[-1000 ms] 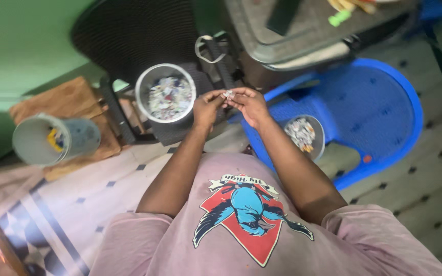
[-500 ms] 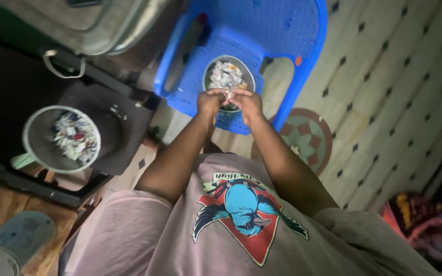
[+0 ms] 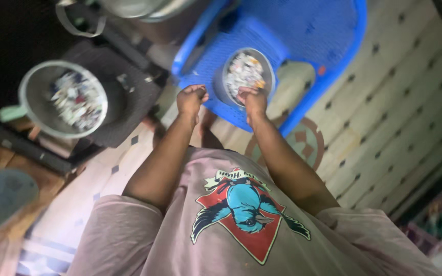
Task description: The person sits on the floor and sorts through a white bucket filled with crumpled paper and small trash items. They pick up pieces of paper and debris by hand, inspect them, and transfer them into a second bucket placed on a blue plastic chair.
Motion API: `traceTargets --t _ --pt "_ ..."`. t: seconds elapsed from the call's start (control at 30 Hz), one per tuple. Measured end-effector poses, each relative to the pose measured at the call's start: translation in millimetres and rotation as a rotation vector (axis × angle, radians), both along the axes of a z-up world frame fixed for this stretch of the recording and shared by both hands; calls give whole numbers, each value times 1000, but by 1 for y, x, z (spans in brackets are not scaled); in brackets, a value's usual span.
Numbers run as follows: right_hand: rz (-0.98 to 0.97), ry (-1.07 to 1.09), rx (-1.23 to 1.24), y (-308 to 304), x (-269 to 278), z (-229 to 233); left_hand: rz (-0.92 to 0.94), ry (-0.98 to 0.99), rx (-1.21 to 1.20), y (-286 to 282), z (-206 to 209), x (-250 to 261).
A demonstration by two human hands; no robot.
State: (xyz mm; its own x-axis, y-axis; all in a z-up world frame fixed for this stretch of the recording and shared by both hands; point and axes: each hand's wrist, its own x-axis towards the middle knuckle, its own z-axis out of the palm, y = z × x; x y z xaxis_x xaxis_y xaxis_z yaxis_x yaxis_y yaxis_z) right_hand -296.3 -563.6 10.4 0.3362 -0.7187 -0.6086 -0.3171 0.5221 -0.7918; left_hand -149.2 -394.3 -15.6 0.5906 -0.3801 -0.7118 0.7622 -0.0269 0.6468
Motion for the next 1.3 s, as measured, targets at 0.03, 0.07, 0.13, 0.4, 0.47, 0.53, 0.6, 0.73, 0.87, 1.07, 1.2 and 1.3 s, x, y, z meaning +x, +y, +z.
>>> traceTargets --t 0.03,0.07,0.13,0.4,0.47,0.53,0.6,0.73,0.87,1.07,1.2,1.3 --pt "63 -36 30 15 24 11 42 -24 5 17 4 10" --pt "137 -93 55 29 46 22 84 -49 10 36 11 21" --pt "292 -203 121 62 95 41 186 -106 31 73 29 39" --pt "838 -239 259 227 255 75 556 -173 50 230 80 99" --pt "925 -209 240 266 280 61 649 -152 107 271 86 104" --pt "994 -168 207 295 302 37 699 -121 177 308 89 107" --pt "1090 -95 49 323 319 6 734 -75 233 339 90 112" --pt "1303 -151 -277 365 362 -57 748 -8 288 376 79 124" --pt "1474 -65 -1040 393 380 -94 753 -124 134 388 52 132" --pt "1737 -215 -1216 432 410 -85 593 -99 295 390 53 140" --pt "1860 -224 -1283 433 412 -68 684 -121 200 386 53 142" --pt "1653 -348 -1174 425 409 -64 744 -112 137 386 56 141"
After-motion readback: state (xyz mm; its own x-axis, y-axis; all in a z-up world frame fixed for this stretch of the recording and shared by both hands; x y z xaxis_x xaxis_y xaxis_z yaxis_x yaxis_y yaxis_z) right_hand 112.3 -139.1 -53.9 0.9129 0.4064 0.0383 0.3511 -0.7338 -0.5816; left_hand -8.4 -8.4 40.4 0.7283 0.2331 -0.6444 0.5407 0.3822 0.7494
